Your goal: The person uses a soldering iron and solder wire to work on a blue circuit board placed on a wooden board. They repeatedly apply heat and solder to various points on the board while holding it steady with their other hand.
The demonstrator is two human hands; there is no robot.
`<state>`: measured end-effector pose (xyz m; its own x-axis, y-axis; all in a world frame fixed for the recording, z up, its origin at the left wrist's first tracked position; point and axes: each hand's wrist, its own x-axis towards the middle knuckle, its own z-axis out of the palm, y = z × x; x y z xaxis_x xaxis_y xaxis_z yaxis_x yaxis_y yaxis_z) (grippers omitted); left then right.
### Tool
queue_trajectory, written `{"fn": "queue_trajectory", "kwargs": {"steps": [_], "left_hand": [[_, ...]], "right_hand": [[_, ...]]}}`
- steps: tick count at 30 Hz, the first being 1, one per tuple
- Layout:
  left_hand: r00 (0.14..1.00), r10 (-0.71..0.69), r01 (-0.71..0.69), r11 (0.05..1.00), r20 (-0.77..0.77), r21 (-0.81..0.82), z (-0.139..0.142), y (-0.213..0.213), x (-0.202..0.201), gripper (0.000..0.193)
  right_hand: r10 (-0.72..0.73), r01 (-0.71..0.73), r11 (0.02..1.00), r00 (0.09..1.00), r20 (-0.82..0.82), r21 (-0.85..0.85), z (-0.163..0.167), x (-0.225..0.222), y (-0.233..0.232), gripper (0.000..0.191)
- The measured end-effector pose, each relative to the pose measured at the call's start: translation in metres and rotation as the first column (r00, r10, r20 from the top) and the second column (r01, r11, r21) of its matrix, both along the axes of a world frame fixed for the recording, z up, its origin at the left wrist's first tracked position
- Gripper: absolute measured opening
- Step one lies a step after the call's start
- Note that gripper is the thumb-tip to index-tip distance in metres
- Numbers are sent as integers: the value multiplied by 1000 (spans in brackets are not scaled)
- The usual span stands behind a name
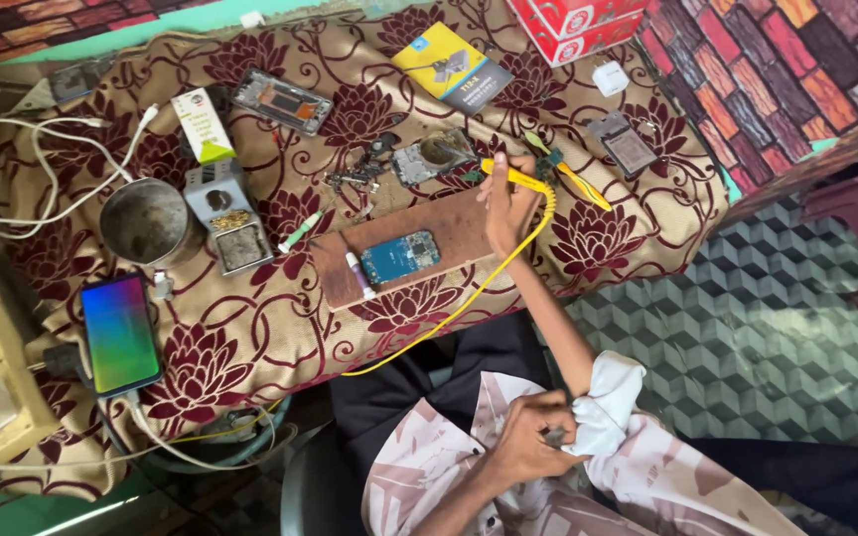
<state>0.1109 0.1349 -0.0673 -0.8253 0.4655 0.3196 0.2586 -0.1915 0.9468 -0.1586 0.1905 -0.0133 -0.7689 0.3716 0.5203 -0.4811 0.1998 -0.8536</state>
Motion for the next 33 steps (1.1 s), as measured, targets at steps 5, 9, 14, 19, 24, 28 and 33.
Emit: {"fn": "queue_trajectory", "kwargs": {"steps": [5, 9, 14, 19, 24, 28, 33], "left_hand": [[970, 148, -109, 974, 194, -200, 26, -7, 1, 40], [973, 88, -153, 939, -215, -309, 34, -13, 3, 23], [926, 343, -376, 876, -157, -301, 27, -17, -3, 17], [528, 240, -648, 734, -814, -203, 19, -1, 3, 16], [396, -107, -585, 736, -912, -340, 7, 11, 21, 23], [489, -281, -400, 768, -825, -499, 12, 1, 17, 20], [806, -297, 43, 892, -511, -451, 40, -22, 4, 27]], "right_hand": [[87, -87, 996, 996, 12, 5, 1, -2, -3, 24], [53, -53, 997, 999, 7, 53, 0, -3, -4, 24], [53, -54, 998, 999, 9, 45, 2, -4, -4, 25], [19, -20, 1000, 999, 48, 21, 2, -8, -4, 24], [50, -51, 999, 998, 38, 10, -2, -7, -2, 23], [115, -116, 993, 991, 62, 27, -3, -3, -2, 24], [116, -126, 983, 990, 74, 134, 2, 0, -4, 22]]}}
